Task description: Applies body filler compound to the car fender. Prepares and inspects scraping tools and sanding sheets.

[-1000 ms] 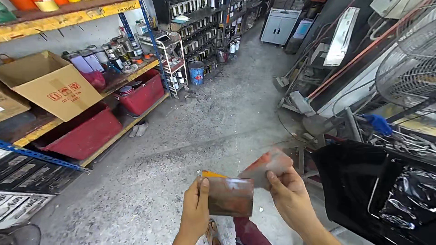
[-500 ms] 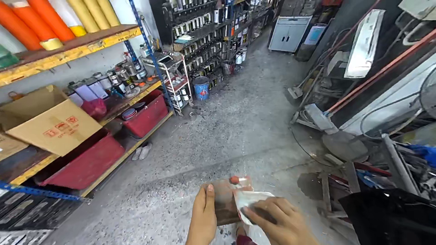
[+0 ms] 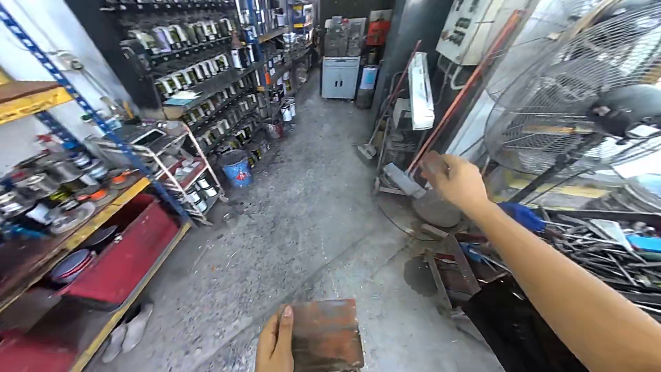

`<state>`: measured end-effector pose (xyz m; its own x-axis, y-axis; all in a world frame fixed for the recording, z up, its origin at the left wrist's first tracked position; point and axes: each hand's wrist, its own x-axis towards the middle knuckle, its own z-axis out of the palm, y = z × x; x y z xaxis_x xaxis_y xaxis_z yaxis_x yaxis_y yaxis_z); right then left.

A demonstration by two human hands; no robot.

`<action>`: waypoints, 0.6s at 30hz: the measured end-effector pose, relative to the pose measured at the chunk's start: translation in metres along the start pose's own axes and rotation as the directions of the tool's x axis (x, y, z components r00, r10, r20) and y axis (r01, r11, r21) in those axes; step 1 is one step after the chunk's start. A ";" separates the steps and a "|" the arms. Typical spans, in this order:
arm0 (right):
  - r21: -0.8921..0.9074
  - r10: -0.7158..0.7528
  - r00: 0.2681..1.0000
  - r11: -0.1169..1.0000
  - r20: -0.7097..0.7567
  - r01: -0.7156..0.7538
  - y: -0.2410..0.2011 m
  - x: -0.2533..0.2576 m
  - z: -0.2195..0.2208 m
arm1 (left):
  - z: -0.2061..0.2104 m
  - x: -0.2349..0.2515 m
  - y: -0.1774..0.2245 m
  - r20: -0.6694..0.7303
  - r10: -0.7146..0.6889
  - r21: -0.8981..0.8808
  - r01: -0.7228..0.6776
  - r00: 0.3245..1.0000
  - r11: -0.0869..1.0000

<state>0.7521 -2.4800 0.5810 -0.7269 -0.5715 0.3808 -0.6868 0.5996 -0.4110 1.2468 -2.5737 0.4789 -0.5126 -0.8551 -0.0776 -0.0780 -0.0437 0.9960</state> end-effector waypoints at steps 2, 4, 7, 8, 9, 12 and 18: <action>0.030 0.051 0.998 0.998 -0.036 -0.050 0.004 0.008 -0.015 | -0.005 0.023 -0.002 0.000 -0.030 -0.049 0.030 1.000 0.998; 0.074 0.130 0.988 0.990 -0.082 -0.124 0.006 0.010 -0.025 | -0.010 0.049 0.002 0.047 -0.051 -0.079 0.055 0.998 0.995; 0.173 0.294 0.947 0.947 -0.131 -0.271 0.003 0.002 -0.029 | -0.023 0.090 0.006 0.147 -0.032 -0.089 0.045 0.989 0.995; 0.220 0.341 0.931 0.925 -0.129 -0.308 -0.002 -0.005 -0.027 | -0.029 0.105 0.007 0.180 -0.011 -0.078 0.025 0.984 0.997; 0.273 0.388 0.917 0.896 -0.096 -0.350 -0.011 -0.015 -0.022 | -0.034 0.120 0.009 0.213 0.009 -0.058 0.004 0.977 0.998; 0.442 0.479 0.844 0.720 0.240 -0.534 -0.055 -0.073 0.006 | -0.045 0.161 0.010 0.331 0.086 -0.044 -0.076 0.940 0.996; 0.465 -0.091 0.462 0.016 0.882 -0.885 -0.149 -0.182 0.059 | -0.028 0.213 -0.005 0.536 0.350 -0.129 -0.335 0.768 0.933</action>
<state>0.9869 -2.4985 0.5235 -0.2675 -0.8127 -0.5177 0.6358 0.2549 -0.7286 1.1618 -2.7704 0.4587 -0.8793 -0.3955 0.2653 0.2095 0.1791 0.9613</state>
